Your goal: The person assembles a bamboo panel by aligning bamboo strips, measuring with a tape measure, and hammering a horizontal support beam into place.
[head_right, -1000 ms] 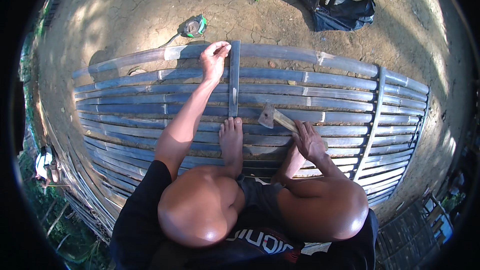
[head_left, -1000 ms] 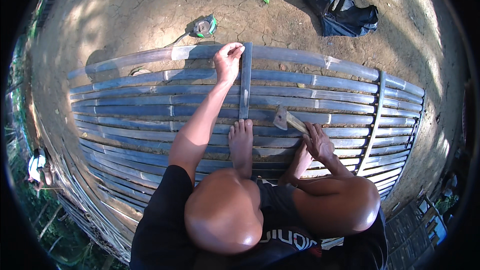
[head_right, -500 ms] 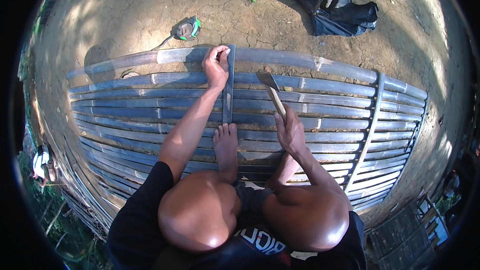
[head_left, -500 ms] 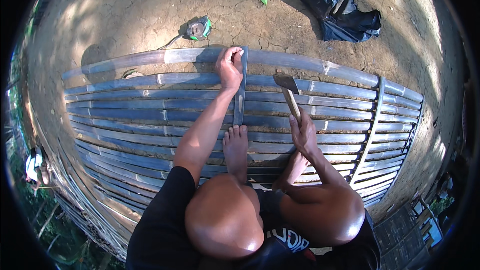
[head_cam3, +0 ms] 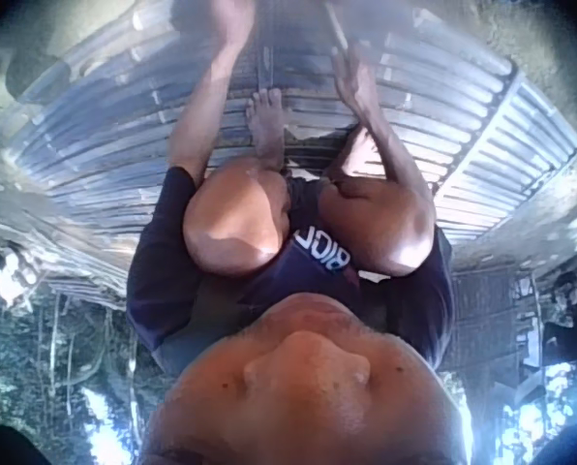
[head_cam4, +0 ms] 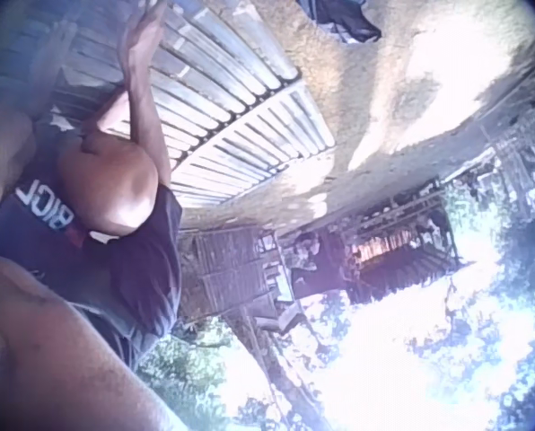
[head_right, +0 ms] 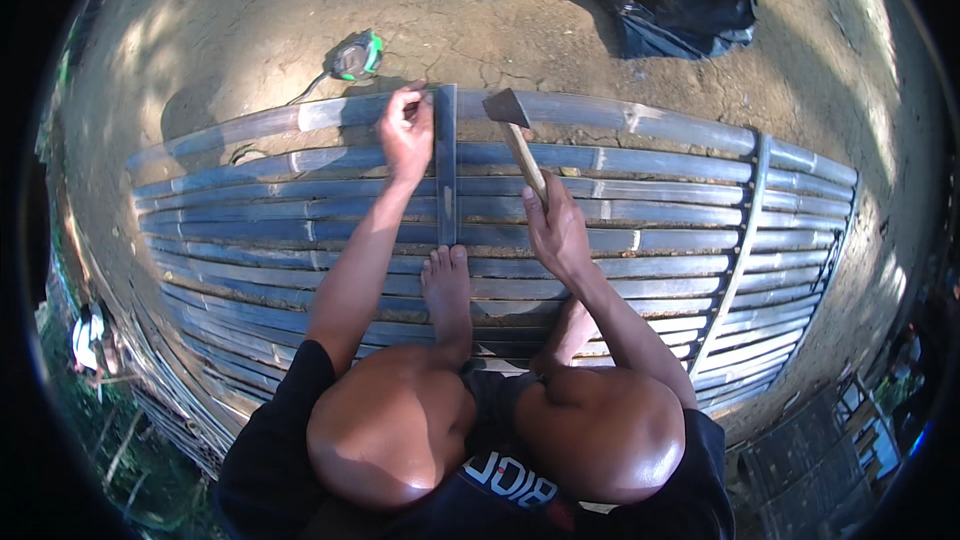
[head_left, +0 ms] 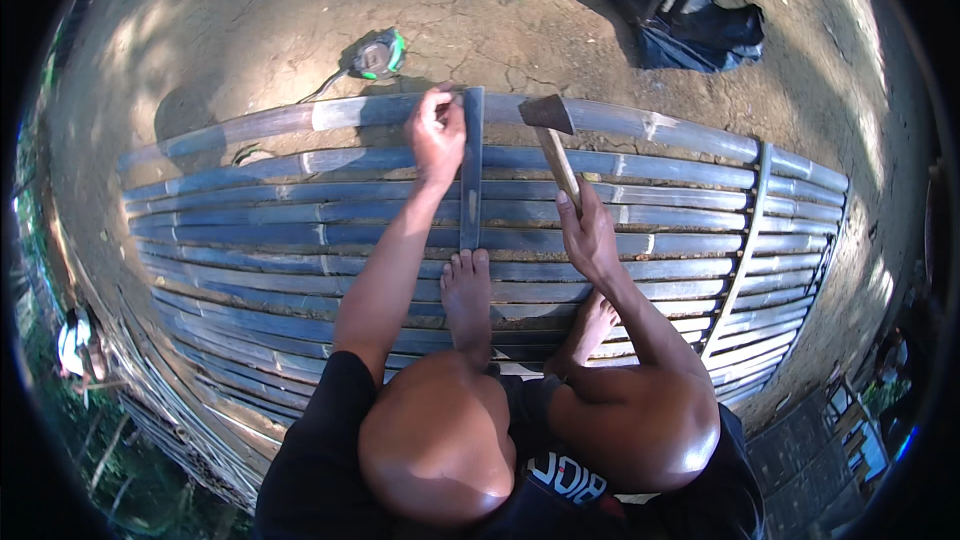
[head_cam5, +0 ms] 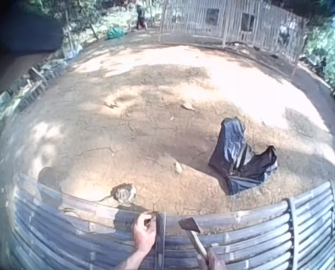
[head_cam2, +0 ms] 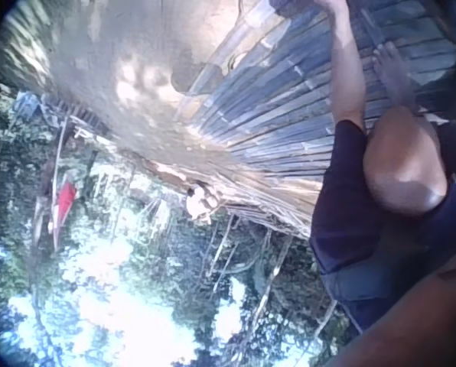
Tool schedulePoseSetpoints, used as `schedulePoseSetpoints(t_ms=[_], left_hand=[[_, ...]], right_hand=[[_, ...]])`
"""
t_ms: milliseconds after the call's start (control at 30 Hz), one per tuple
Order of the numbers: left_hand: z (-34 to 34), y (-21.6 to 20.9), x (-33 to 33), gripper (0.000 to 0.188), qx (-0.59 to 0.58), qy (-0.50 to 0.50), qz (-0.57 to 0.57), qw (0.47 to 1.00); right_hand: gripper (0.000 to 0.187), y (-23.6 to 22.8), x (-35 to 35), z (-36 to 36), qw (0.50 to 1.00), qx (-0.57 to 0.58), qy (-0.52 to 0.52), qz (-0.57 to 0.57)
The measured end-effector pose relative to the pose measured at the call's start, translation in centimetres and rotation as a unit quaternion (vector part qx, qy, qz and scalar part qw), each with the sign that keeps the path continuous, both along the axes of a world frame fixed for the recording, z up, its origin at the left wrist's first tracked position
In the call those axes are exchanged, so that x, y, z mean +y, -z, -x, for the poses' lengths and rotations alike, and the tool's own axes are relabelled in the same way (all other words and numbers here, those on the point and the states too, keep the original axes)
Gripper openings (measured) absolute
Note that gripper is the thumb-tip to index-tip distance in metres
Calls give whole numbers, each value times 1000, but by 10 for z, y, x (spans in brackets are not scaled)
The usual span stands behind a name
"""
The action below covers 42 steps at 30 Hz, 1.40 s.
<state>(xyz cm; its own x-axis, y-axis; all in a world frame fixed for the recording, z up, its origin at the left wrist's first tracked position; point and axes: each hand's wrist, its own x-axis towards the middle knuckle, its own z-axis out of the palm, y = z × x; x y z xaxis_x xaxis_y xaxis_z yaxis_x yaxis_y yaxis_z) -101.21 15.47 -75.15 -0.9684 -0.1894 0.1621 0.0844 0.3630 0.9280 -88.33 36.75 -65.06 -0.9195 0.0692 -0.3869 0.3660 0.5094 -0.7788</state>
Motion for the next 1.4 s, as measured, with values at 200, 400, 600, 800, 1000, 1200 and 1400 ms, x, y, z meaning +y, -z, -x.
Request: schedulePoseSetpoints(t_ms=[200,400,600,800,1000,1200,1400], left_hand=[[-13,-14,-19,11,-74,21,-38,996],[-23,-15,-9,22,-129,27,-63,989],[-28,-9,-16,27,-131,55,-54,988],[-25,-5,-13,17,-171,32,-102,979],[-16,-8,-9,18,-141,26,-90,986],[-2,4,-1,6,-111,2,-100,989],[-5,2,10,5,-52,-33,7,998]], right_hand=[[29,13,2,-6,999,-27,12,16],[30,16,9,-24,1000,-25,7,11],[28,20,12,-35,1000,9,-1,5],[29,25,15,-43,1000,6,6,-7],[29,7,12,-29,996,-78,33,3],[31,15,10,-27,998,-48,33,-9],[32,17,10,-24,998,-52,15,-16]])
